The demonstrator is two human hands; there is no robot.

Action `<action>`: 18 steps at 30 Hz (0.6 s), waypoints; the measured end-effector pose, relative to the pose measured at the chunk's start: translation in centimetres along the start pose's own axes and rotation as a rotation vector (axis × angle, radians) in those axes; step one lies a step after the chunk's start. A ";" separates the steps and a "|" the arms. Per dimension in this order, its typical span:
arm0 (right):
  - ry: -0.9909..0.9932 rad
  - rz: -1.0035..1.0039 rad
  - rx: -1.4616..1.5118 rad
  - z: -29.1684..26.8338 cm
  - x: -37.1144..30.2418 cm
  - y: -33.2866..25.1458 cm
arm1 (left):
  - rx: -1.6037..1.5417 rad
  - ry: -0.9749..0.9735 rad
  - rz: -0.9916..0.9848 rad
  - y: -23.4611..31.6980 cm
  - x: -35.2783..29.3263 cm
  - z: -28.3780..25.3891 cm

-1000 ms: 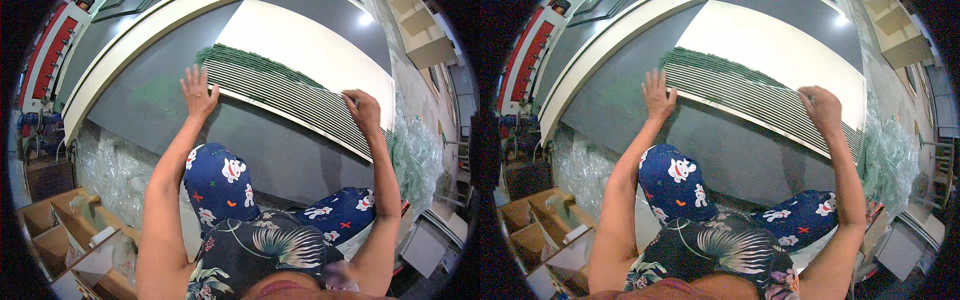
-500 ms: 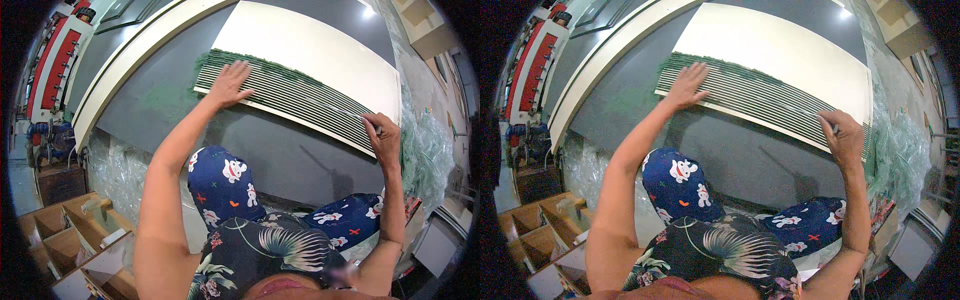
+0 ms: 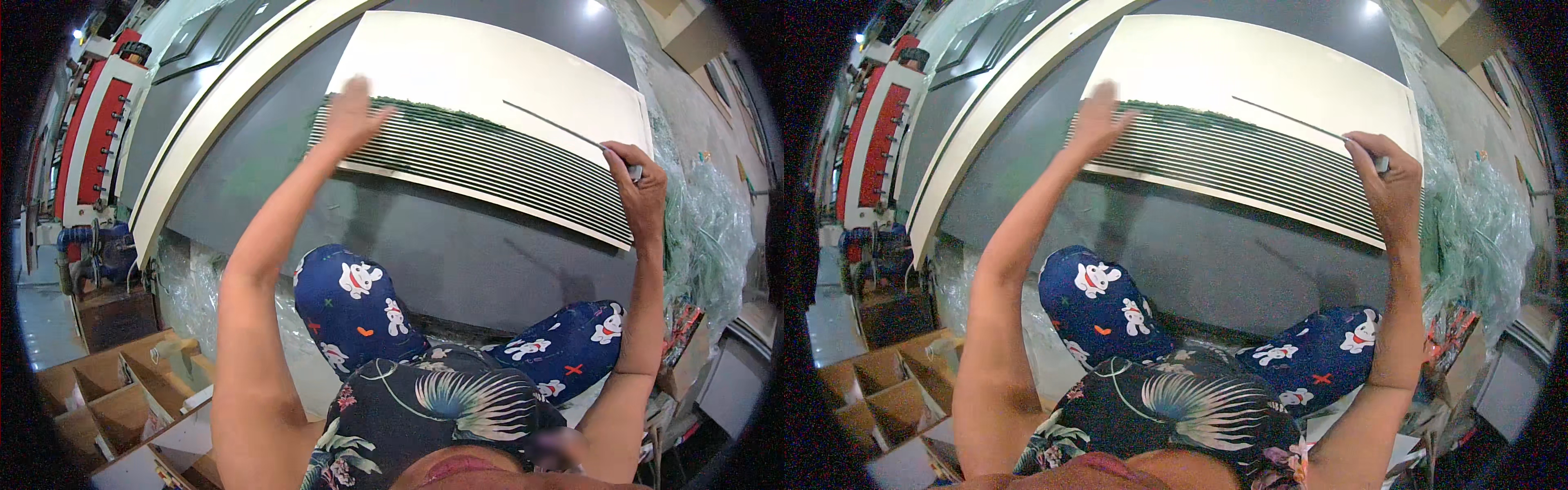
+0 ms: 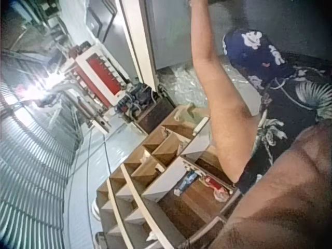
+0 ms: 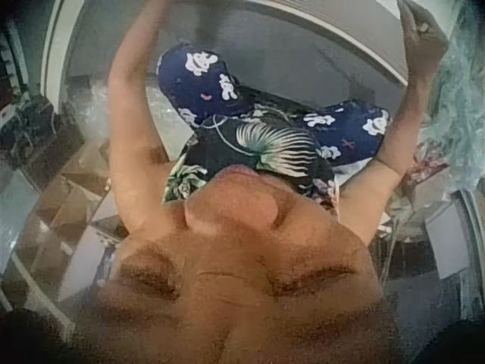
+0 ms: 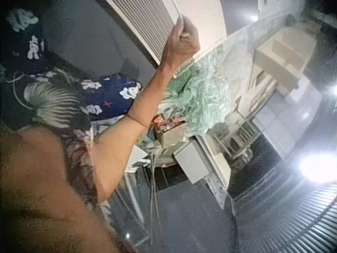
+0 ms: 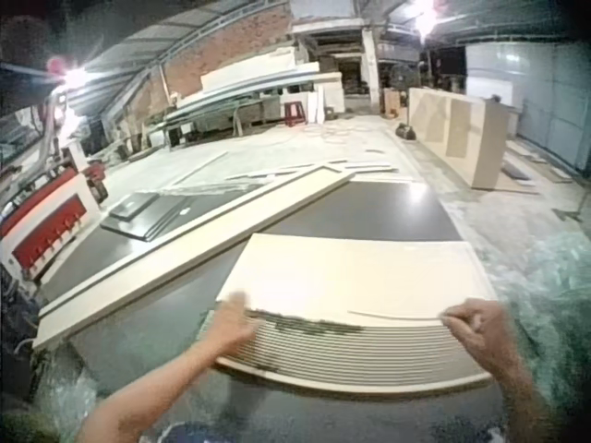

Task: The recorder uses a rubber mallet to secure panels and then uses a stylus-like tool to apply detail or filler to a grooved surface on a piece of furniture.

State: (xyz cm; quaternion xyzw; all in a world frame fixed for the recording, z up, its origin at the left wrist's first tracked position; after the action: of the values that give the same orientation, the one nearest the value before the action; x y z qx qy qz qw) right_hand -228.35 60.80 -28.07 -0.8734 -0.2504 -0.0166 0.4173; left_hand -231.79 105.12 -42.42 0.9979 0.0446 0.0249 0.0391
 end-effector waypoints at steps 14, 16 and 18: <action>0.127 0.014 0.104 -2.0 1.0 4.0 | -0.090 -0.126 0.678 20.6 0.7 5.6; 0.126 0.022 0.116 -2.1 1.0 4.1 | -0.068 -0.116 0.685 19.2 0.9 5.9; 0.119 0.021 0.123 -2.0 1.1 4.0 | -0.044 -0.125 0.632 17.1 1.2 5.8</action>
State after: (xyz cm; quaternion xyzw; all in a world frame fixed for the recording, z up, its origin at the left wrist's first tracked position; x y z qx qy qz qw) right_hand -225.21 57.64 -29.37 -0.8462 -0.2163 -0.0484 0.4846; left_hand -228.76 87.82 -46.79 0.9610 -0.2704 -0.0244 0.0535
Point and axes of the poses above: each hand's wrist, its own x-axis towards the middle knuckle, its own z-axis out of the palm, y = z × x, the point moved 2 cm from there along x, towards the middle knuckle, and after that the axes turned 8 degrees about -y, right-handed, at the moved point
